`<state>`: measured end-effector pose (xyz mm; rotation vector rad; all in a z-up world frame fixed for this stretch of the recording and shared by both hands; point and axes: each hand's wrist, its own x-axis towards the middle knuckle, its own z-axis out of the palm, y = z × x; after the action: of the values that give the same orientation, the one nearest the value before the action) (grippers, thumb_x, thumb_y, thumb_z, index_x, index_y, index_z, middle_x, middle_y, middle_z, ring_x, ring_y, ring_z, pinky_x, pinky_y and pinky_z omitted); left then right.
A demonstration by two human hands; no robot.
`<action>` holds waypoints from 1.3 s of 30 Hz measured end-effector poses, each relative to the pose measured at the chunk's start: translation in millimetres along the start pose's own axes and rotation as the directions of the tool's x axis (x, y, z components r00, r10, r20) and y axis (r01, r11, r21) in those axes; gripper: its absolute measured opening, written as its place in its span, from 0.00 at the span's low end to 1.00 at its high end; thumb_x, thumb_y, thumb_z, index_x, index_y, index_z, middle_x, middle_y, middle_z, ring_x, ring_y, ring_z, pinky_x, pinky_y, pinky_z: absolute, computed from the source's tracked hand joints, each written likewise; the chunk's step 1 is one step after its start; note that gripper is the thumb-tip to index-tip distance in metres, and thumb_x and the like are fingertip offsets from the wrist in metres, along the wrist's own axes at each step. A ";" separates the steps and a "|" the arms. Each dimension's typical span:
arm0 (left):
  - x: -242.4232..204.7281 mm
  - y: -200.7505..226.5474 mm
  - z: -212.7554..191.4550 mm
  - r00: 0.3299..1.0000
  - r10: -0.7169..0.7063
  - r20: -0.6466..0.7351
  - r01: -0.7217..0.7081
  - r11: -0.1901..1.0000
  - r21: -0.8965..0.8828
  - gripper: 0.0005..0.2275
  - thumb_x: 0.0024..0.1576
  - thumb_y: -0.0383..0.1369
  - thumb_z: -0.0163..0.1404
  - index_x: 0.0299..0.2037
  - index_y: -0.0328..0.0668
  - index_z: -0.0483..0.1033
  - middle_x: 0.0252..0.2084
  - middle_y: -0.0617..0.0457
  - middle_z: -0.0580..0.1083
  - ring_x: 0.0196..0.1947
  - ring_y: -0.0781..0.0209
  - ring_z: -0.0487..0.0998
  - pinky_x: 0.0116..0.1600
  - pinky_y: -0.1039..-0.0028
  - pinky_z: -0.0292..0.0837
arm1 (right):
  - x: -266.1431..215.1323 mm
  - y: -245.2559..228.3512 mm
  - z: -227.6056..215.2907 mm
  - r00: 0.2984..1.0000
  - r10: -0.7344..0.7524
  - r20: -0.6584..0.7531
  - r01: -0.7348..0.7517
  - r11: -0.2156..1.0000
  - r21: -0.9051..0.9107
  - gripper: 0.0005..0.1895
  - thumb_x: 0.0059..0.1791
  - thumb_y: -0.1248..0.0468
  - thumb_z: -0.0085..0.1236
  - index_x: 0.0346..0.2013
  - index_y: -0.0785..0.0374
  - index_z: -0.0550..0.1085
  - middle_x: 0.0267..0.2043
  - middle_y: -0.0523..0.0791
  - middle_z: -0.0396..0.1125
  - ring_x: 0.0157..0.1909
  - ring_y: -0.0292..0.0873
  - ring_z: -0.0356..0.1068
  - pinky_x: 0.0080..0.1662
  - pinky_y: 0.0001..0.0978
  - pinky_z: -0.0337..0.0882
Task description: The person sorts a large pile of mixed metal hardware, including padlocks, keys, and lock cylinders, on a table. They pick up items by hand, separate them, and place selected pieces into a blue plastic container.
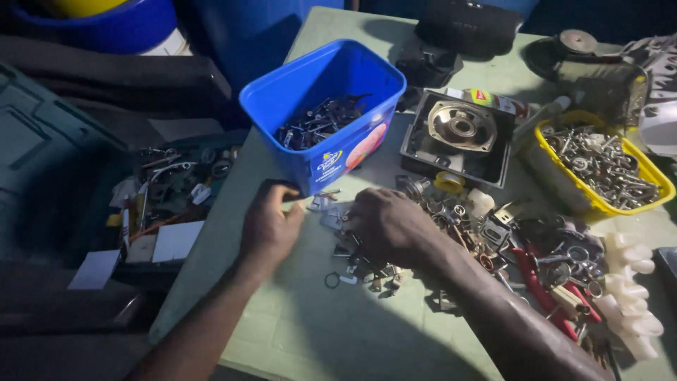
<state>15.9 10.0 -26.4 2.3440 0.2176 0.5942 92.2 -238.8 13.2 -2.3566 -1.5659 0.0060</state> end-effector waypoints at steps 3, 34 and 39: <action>-17.6 14.3 -0.9 0.991 0.099 0.089 -0.105 0.992 0.066 0.13 0.57 0.28 0.56 0.53 0.43 0.80 0.51 0.47 0.78 0.57 0.44 0.81 0.61 0.58 0.77 | 15.7 -0.8 2.9 0.993 -0.103 -0.066 0.098 0.992 -0.076 0.17 0.50 0.51 0.51 0.35 0.59 0.80 0.46 0.54 0.71 0.55 0.66 0.72 0.55 0.66 0.71; -25.3 52.3 -15.3 0.914 0.153 0.375 -0.172 0.985 0.016 0.19 0.59 0.33 0.53 0.61 0.42 0.77 0.54 0.44 0.74 0.57 0.42 0.78 0.61 0.54 0.74 | -57.6 -24.9 -49.6 0.891 0.440 -0.112 -0.446 0.894 -0.037 0.31 0.46 0.44 0.67 0.57 0.59 0.79 0.53 0.52 0.72 0.52 0.62 0.73 0.47 0.53 0.76; -24.2 66.0 -31.4 0.788 0.158 0.595 -0.119 0.987 -0.104 0.22 0.58 0.30 0.49 0.64 0.44 0.77 0.53 0.45 0.76 0.58 0.40 0.77 0.61 0.54 0.74 | -63.8 -18.9 -44.8 0.899 0.435 -0.056 -0.426 0.896 0.123 0.17 0.45 0.56 0.65 0.46 0.57 0.80 0.40 0.52 0.70 0.42 0.65 0.74 0.41 0.59 0.74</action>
<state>-20.8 -27.9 29.7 2.3716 -0.2691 -0.1087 57.3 -301.0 50.1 -2.5289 -0.9504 0.0891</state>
